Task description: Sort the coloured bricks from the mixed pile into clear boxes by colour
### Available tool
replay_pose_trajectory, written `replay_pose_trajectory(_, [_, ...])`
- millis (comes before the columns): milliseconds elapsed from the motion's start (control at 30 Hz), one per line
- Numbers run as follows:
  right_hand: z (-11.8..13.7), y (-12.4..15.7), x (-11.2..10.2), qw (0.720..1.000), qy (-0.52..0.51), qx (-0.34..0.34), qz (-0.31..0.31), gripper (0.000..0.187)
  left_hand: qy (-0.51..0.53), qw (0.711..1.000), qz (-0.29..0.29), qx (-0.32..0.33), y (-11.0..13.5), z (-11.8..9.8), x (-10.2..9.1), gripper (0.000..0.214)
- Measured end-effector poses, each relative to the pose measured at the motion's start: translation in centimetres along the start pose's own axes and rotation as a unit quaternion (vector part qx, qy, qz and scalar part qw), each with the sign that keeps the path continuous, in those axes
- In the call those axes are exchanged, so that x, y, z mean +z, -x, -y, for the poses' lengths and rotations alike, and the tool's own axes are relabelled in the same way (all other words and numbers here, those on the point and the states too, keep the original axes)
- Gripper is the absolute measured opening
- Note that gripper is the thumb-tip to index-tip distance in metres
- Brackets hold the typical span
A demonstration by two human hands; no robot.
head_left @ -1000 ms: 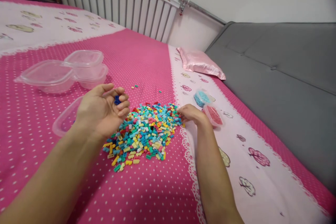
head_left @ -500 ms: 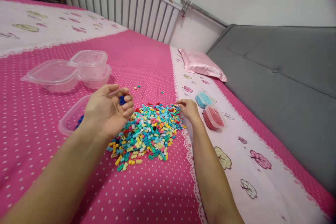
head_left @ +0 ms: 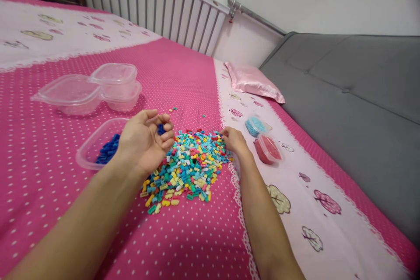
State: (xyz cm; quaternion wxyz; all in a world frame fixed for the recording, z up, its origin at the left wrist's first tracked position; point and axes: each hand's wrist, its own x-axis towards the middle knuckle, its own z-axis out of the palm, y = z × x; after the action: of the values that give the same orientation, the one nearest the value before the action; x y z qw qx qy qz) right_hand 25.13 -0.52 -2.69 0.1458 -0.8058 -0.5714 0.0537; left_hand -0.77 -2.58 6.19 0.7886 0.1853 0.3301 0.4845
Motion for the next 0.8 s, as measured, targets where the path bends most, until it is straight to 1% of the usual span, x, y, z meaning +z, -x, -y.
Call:
replay_pose_trajectory(133, [-0.1, 0.0, 0.2, 1.0, -0.006, 0.008, -0.008, 0.016, -0.002, 1.0, -0.001, -0.002, -0.2, 0.3, 0.0, 0.019])
replay_pose_trajectory(200, [-0.3, -0.2, 0.1, 0.999, -0.025, 0.014, -0.026, 0.015, -0.005, 1.0, -0.004, -0.011, -0.2, 0.4, 0.0, 0.018])
replay_pose_trajectory(300, [-0.3, -0.4, -0.4, 0.993, -0.075, 0.007, -0.092, 0.014, -0.001, 1.0, -0.012, -0.027, -0.3, 0.5, -0.1, 0.017])
replay_pose_trajectory(367, [0.0, -0.4, -1.1, 0.982, -0.127, -0.01, -0.137, 0.012, 0.006, 0.999, -0.011, -0.031, -0.4, 0.6, -0.1, 0.016])
replay_pose_trajectory(467, [1.2, 0.1, -2.5, 0.956, -0.228, -0.053, -0.175, 0.01, 0.018, 0.999, -0.007, -0.036, -0.5, 0.7, -0.2, 0.014])
replay_pose_trajectory(533, [2.5, 1.1, -3.7, 0.931, -0.3, -0.097, -0.185, 0.011, 0.017, 0.999, -0.011, -0.043, -0.5, 0.9, -0.1, 0.013])
replay_pose_trajectory(600, [3.9, 2.4, -5.0, 0.9, -0.371, -0.148, -0.174, 0.011, 0.01, 0.998, -0.016, -0.053, -0.4, 1.1, 0.0, 0.014])
replay_pose_trajectory(667, [5.2, 3.9, -6.2, 0.876, -0.417, -0.192, -0.149, 0.009, 0.002, 0.998, -0.013, -0.063, -0.3, 1.5, 0.2, 0.016])
replay_pose_trajectory(733, [6.2, 5.2, -7.2, 0.861, -0.438, -0.224, -0.132, 0.008, -0.002, 0.998, 0.001, -0.068, -0.3, 2.0, 0.3, 0.017])
replay_pose_trajectory(800, [6.9, 6.4, -7.9, 0.855, -0.44, -0.247, -0.118, 0.008, -0.004, 0.997, 0.016, -0.075, -0.3, 2.4, 0.4, 0.018])
